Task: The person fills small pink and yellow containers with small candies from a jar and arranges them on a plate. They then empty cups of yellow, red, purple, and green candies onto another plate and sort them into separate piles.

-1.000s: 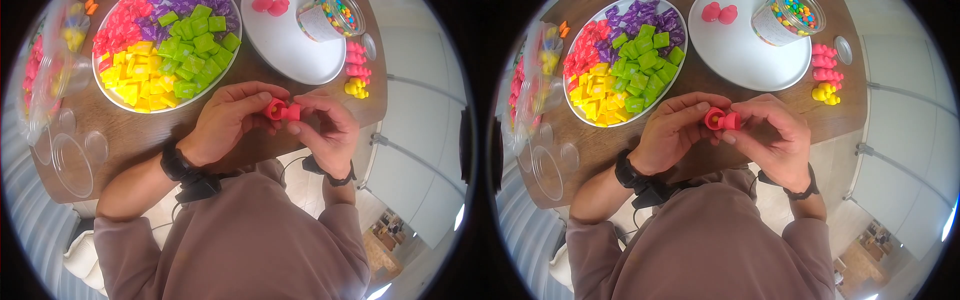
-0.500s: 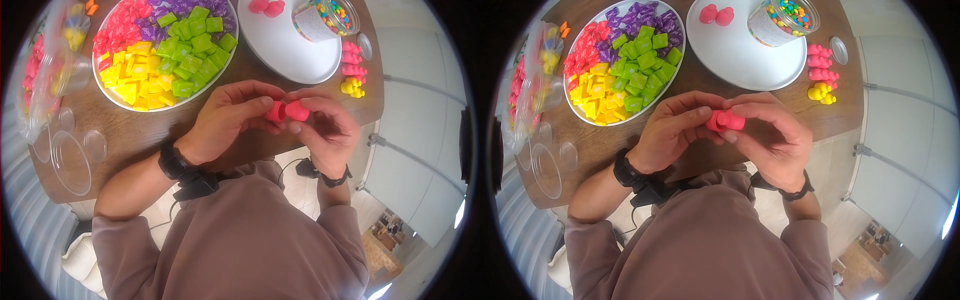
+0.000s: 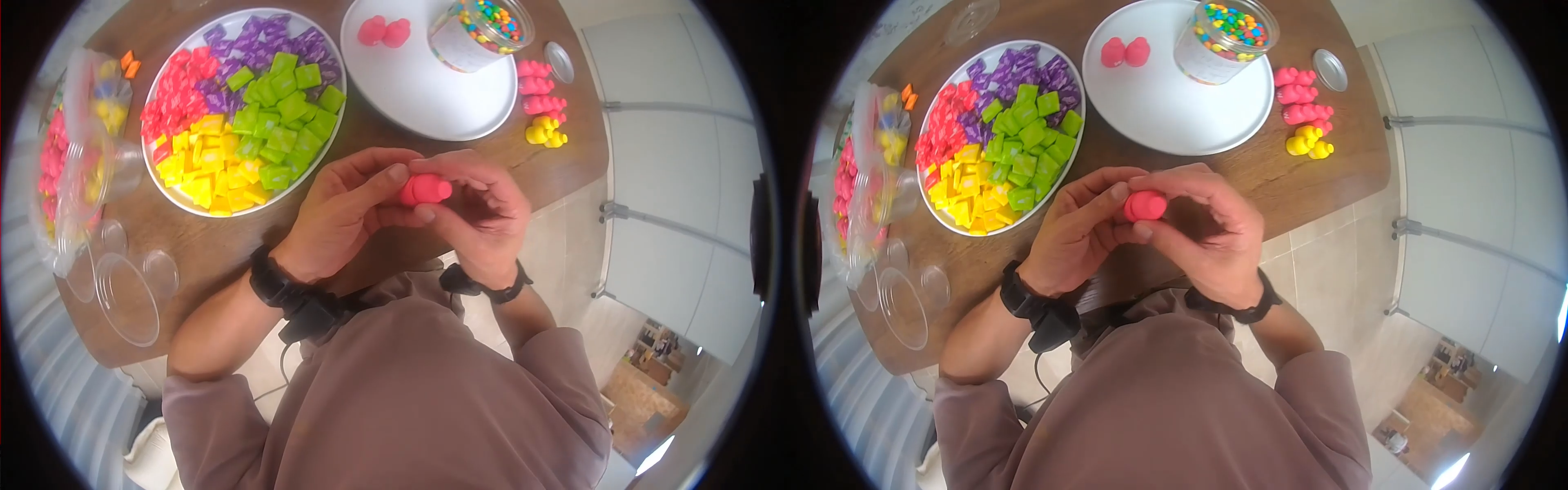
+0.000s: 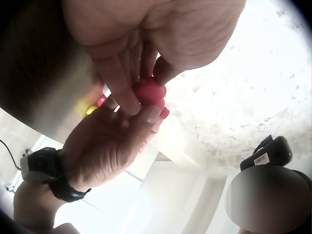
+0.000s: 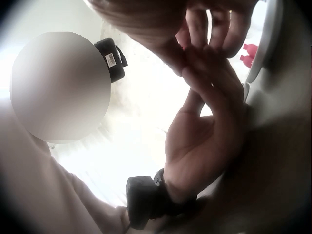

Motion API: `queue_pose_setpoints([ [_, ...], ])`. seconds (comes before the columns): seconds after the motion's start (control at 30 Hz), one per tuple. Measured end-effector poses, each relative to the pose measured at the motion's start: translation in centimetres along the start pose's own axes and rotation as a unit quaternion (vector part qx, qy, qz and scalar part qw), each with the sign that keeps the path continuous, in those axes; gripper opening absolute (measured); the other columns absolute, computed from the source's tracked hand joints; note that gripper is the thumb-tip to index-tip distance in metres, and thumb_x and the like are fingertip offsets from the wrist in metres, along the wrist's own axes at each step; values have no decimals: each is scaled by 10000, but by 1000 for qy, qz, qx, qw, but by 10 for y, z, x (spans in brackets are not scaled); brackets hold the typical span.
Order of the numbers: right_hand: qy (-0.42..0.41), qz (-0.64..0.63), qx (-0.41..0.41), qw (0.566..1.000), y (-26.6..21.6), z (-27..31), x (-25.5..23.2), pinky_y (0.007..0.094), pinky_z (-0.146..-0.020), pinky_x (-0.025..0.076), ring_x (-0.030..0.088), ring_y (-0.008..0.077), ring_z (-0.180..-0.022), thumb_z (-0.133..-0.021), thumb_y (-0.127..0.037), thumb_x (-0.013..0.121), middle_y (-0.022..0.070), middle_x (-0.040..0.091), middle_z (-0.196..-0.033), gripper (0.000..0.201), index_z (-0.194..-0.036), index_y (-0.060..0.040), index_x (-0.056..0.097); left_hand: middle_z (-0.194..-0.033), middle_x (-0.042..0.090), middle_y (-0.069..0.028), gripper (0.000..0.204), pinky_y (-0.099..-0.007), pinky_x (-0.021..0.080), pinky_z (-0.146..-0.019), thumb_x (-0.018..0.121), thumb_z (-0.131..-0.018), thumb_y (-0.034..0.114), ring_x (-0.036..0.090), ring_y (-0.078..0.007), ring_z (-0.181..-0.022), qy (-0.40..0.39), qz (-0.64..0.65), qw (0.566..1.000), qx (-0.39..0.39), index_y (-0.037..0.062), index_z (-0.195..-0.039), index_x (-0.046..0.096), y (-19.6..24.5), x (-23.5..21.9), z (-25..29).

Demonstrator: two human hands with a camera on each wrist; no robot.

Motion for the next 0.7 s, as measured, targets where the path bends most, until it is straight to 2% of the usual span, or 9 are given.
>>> queue_pose_setpoints([
  [0.03, 13, 22, 3, 1000, 0, 1, -1, 328, -905, 526, 650, 221, -1080, -791, 138, 737, 147, 690, -1178, 412, -1180, 26, 660, -1174, 688, -138, 333, -320, 624, -847, 553, -1061, 179, 718, -201, -1001, -6, -3, 1000, -2, -13, -1333, 570, 0, 0, 0],
  [0.07, -31, 60, -31, 997, 2, -1, -2, 308, -868, 530, 650, 226, -1079, -783, 127, 746, 144, 696, -1157, 426, -1192, 24, 688, -1172, 690, -144, 347, -316, 625, -842, 555, -1061, 184, 719, -213, -1015, 5, -3, 1000, -1, -17, -1343, 562, -1, -2, 0],
  [0.2, -2, 49, -42, 998, 2, 0, 1, 299, -835, 533, 651, 233, -1080, -762, 115, 768, 155, 707, -1125, 388, -1133, 14, 714, -1163, 699, -152, 377, -307, 627, -831, 559, -1060, 198, 719, -240, -1042, 20, -6, 1000, -5, -28, -1362, 546, -1, -2, 0],
  [0.3, 42, 24, -20, 999, 5, 3, -2, 293, -802, 545, 673, 234, -1037, -749, 101, 791, 160, 718, -1101, 387, -1117, 11, 712, -1168, 699, -148, 381, -298, 627, -823, 566, -1057, 199, 720, -233, -1038, 16, -28, 999, -7, -29, -1362, 547, 0, 0, -1],
  [0.33, 41, 80, -54, 994, 1, 5, -1, 294, -785, 553, 684, 233, -1017, -745, 98, 799, 165, 719, -1107, 384, -1108, 11, 712, -1168, 699, -148, 381, -298, 627, -823, 566, -1057, 199, 720, -233, -1038, 17, -30, 999, -9, -29, -1362, 547, -1, 0, -1],
  [0.37, 38, 135, -87, 986, -3, 7, 2, 295, -767, 560, 696, 232, -996, -741, 94, 807, 169, 720, -1114, 380, -1100, 11, 712, -1154, 702, -139, 377, -296, 623, -813, 575, -1054, 206, 722, -221, -1016, 29, -56, 998, -5, -23, -1352, 558, -2, -2, 0],
  [0.47, 37, 185, -120, 975, -14, 12, 7, 299, -735, 572, 711, 248, -974, -731, 96, 818, 179, 722, -1119, 385, -1091, 13, 712, -1118, 709, -117, 356, -289, 612, -792, 597, -1046, 225, 722, -191, -964, 54, -101, 993, 13, -9, -1314, 587, -1, -2, 1],
  [0.7, 17, 130, -97, 987, -11, 14, 13, 299, -734, 577, 711, 284, -997, -723, 116, 812, 195, 725, -1119, 370, -1064, 19, 706, -1041, 707, -60, 291, -265, 582, -767, 629, -1033, 260, 697, -122, -892, 46, -103, 993, 26, 18, -1194, 640, -1, -1, 2],
])
Point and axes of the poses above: each hand's wrist, its own z-axis away from the middle knuckle, its own x-axis out of the palm, y = z × x, the point moved 6 cm from there along -z, towards the middle knuckle
